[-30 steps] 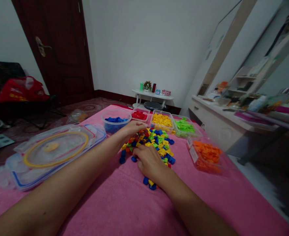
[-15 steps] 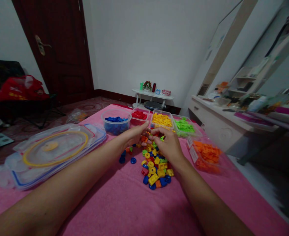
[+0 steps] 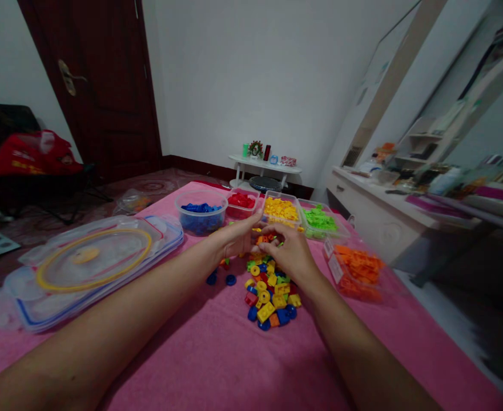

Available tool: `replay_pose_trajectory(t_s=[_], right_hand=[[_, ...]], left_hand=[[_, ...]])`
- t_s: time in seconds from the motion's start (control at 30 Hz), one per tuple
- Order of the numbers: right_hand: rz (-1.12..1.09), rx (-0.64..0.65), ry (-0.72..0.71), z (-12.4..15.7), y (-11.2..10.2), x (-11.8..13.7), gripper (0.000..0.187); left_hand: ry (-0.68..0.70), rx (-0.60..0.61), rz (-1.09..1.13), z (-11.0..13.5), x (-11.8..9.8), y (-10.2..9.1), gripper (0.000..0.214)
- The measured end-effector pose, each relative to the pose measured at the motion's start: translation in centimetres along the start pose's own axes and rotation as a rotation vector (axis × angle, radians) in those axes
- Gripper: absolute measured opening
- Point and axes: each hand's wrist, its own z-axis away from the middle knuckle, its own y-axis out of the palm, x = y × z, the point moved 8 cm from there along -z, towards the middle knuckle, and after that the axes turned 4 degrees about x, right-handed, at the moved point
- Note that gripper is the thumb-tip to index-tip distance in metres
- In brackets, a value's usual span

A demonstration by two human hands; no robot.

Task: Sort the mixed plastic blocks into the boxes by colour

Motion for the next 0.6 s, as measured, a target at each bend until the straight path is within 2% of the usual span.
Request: replay_pose_trajectory(t_s=[0.2,0.3,0.37,0.43,0.53,0.6], right_hand=[[0.023,-0.004,-0.035,0.1,-0.1,0.3,0.019],[0.049,-0.005,-0.028,-0.3,-1.5,0.3,0.019],[0.084,-0.041,-0.019,-0.7,-4.0,-0.1,0.019],[0.140,-0.101,0.017,-0.8,-7.5,-1.1,0.022],[0.286,-0.174,0.141,-0.4,-13.0,-4.1,0.026],[0.389,-0.189,0.250,0.2,-16.0,-6.6,0.028]], left_hand=[[-0.028,0.011,-0.007,-0.2,0.4,0.0,0.046],[-0.022,0.064,-0.010,-0.1,0.1,0.6,0.054],[-0.018,0.078,-0.022,0.0,-0.1,0.7,0.059],[-0.020,0.057,-0.051,0.0,-0.2,0.5,0.062],[-0.026,0.004,-0.091,0.0,-0.1,-0.1,0.062],[-0.033,-0.031,-0.117,-0.1,0.0,-0.4,0.061]])
